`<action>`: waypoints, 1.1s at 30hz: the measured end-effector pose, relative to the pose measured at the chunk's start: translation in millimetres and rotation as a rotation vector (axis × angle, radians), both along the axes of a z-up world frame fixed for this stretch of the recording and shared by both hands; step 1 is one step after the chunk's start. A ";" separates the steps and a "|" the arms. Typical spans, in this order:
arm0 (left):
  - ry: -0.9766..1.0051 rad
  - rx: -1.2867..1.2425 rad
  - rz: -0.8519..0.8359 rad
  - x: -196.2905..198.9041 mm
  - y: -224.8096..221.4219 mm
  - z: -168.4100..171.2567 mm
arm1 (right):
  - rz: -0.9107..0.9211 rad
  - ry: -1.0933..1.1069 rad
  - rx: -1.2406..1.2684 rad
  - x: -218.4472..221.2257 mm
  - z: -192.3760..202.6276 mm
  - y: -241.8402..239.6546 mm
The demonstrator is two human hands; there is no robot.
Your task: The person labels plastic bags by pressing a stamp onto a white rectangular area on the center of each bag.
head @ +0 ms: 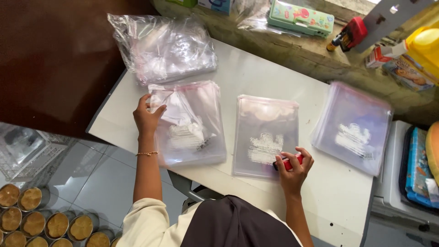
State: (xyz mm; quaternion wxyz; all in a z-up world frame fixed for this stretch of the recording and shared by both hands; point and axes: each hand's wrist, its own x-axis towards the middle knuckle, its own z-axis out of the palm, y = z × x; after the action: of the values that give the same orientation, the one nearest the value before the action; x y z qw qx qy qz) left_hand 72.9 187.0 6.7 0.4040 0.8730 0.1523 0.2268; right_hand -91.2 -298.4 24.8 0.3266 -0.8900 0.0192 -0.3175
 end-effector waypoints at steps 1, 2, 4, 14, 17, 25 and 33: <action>-0.002 -0.001 0.011 1.3 1.9 -2.6 | 0.011 -0.002 -0.001 0.3 -3.0 -2.2; 0.007 0.038 -0.017 2.5 3.6 -5.4 | 0.008 0.007 -0.011 0.7 -6.1 -4.8; 0.015 0.078 -0.037 4.4 7.4 -8.0 | 0.014 0.014 -0.019 0.6 -6.6 -4.3; 0.092 0.319 -0.062 -10.4 -3.6 18.0 | -0.053 0.040 -0.050 -2.7 -2.1 -0.3; 0.079 0.444 -0.078 -9.9 -11.2 21.7 | -0.057 0.052 -0.053 -3.4 2.5 2.3; 0.009 0.444 -0.289 31.3 -30.8 -19.5 | -0.043 0.045 -0.053 -0.7 -5.4 0.7; 0.416 0.450 -0.286 73.7 -22.5 -50.7 | -0.055 0.044 -0.056 0.6 -13.0 -2.6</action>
State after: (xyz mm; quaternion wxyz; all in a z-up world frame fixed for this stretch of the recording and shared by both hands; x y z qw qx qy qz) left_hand 146.6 164.5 -44.0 0.1891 0.9804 0.0534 0.0127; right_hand -90.6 -301.0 11.8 0.2922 -0.9047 0.0419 -0.3072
